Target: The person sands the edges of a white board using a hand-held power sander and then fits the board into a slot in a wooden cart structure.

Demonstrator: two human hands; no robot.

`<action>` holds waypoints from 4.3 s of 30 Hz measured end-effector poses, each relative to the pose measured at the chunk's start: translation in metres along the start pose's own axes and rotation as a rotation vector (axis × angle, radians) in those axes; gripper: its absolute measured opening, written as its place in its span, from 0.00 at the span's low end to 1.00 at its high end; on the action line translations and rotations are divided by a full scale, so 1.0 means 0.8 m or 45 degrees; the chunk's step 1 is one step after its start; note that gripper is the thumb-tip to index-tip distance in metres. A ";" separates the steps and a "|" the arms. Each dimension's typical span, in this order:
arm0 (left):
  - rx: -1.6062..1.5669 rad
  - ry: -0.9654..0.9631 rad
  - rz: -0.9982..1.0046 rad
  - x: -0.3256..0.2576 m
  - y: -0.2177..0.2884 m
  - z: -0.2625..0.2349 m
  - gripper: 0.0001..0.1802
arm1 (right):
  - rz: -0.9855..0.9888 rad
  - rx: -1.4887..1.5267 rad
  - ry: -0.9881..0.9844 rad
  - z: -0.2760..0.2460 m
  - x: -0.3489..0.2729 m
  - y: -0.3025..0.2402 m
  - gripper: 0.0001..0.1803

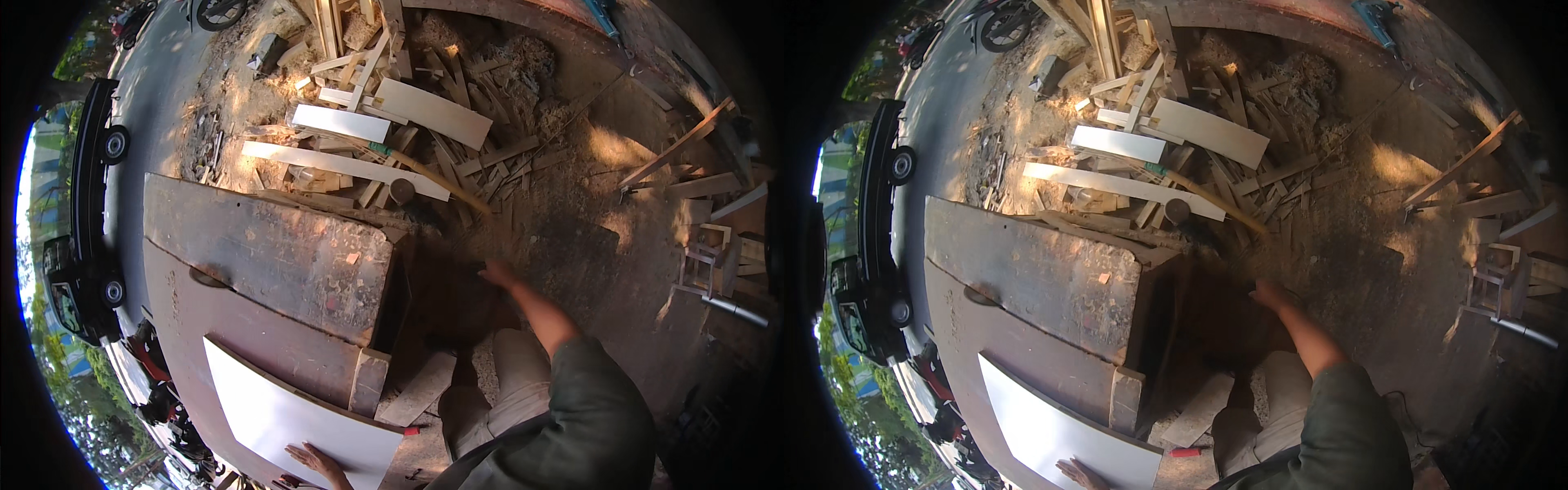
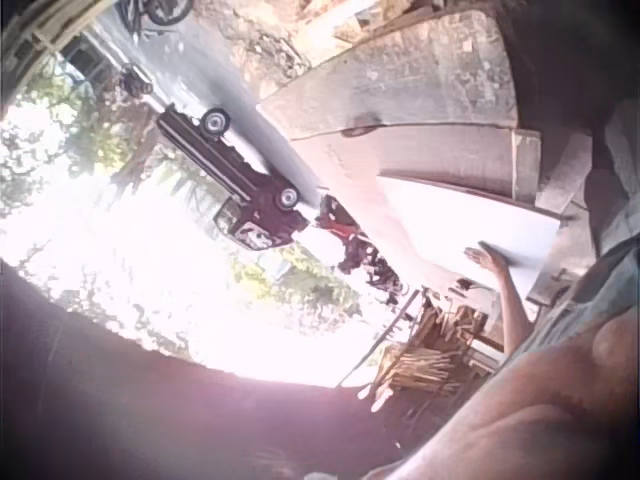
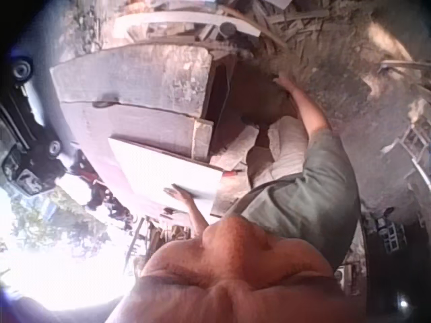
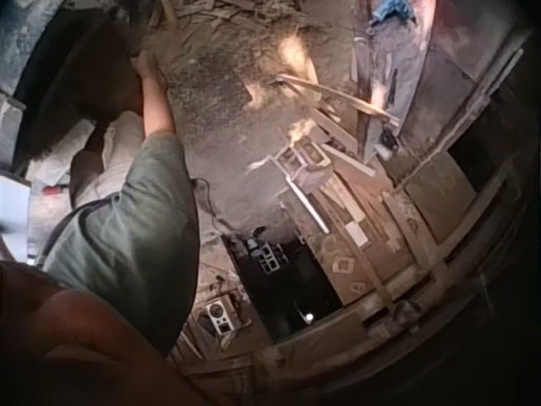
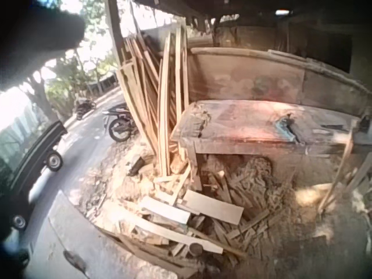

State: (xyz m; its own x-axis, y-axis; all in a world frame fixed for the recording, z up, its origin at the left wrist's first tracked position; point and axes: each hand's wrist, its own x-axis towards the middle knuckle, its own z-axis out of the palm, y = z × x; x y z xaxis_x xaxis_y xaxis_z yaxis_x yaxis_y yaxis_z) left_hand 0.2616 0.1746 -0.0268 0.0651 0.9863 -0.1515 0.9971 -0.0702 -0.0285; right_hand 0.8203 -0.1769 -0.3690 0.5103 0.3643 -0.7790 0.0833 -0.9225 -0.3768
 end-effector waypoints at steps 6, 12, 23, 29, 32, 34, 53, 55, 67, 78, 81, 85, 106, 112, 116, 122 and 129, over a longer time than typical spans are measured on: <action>-0.062 -0.018 -0.096 -0.014 0.078 -0.022 0.46 | 0.160 0.082 -0.263 0.020 0.269 -0.017 0.31; -0.007 -0.070 -0.133 0.019 0.142 0.008 0.44 | -0.018 0.194 0.039 0.105 0.470 -0.054 0.39; 0.011 -0.031 -0.167 0.019 0.176 0.009 0.42 | -0.064 0.053 0.239 0.145 0.555 -0.087 0.52; -0.114 -0.053 -0.154 0.019 0.149 0.015 0.41 | -0.106 0.030 -0.111 0.073 0.495 -0.028 0.37; -0.210 -0.050 -0.153 0.012 0.123 0.018 0.41 | -0.157 0.479 -0.259 0.015 0.427 0.008 0.33; -0.280 -0.051 -0.142 0.005 0.098 0.019 0.40 | -0.309 0.878 -0.271 -0.019 0.343 0.032 0.26; -0.172 0.100 0.590 -0.175 0.132 -0.001 0.49 | -0.763 1.984 0.513 -0.096 -0.485 0.003 0.36; -0.193 -0.129 1.306 -0.266 0.163 -0.032 0.50 | -1.090 1.930 0.193 -0.105 -0.538 -0.045 0.36; -1.538 -1.376 1.304 -0.390 0.114 -0.161 0.51 | -1.357 1.728 -0.330 0.006 -0.734 -0.210 0.41; -2.151 -1.531 1.089 -0.394 0.004 -0.133 0.43 | -1.188 1.637 -0.612 0.110 -0.775 -0.296 0.44; -2.071 -1.639 1.024 -0.392 -0.012 -0.130 0.43 | -1.123 1.561 -0.483 0.126 -0.778 -0.305 0.44; -1.236 -1.169 1.458 -0.348 -0.077 -0.107 0.44 | -1.044 1.303 -0.495 0.128 -0.754 -0.309 0.48; -0.776 -0.159 0.079 -0.018 -0.300 0.008 0.75 | -1.255 -0.441 -0.436 0.343 -0.757 -0.324 0.39; -0.816 -0.237 0.119 -0.014 -0.303 -0.002 0.76 | -1.152 -0.130 -0.245 0.279 -0.728 -0.290 0.36; -0.821 -0.269 0.108 -0.010 -0.302 0.000 0.77 | -1.124 0.027 -0.073 0.229 -0.713 -0.279 0.33; -0.736 -0.290 0.091 -0.008 -0.302 -0.006 0.76 | -1.083 0.270 0.087 0.167 -0.665 -0.255 0.31; -0.803 -0.252 0.156 0.005 -0.306 0.007 0.76 | -0.955 0.518 0.125 0.092 -0.610 -0.223 0.29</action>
State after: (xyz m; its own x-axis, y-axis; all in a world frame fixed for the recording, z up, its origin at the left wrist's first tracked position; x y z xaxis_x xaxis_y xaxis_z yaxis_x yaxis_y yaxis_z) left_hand 0.0174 0.1952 -0.0262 0.2308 0.9265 -0.2971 0.8186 -0.0199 0.5740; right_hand 0.4933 -0.1811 0.0417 0.5161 0.8297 -0.2125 0.1245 -0.3182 -0.9398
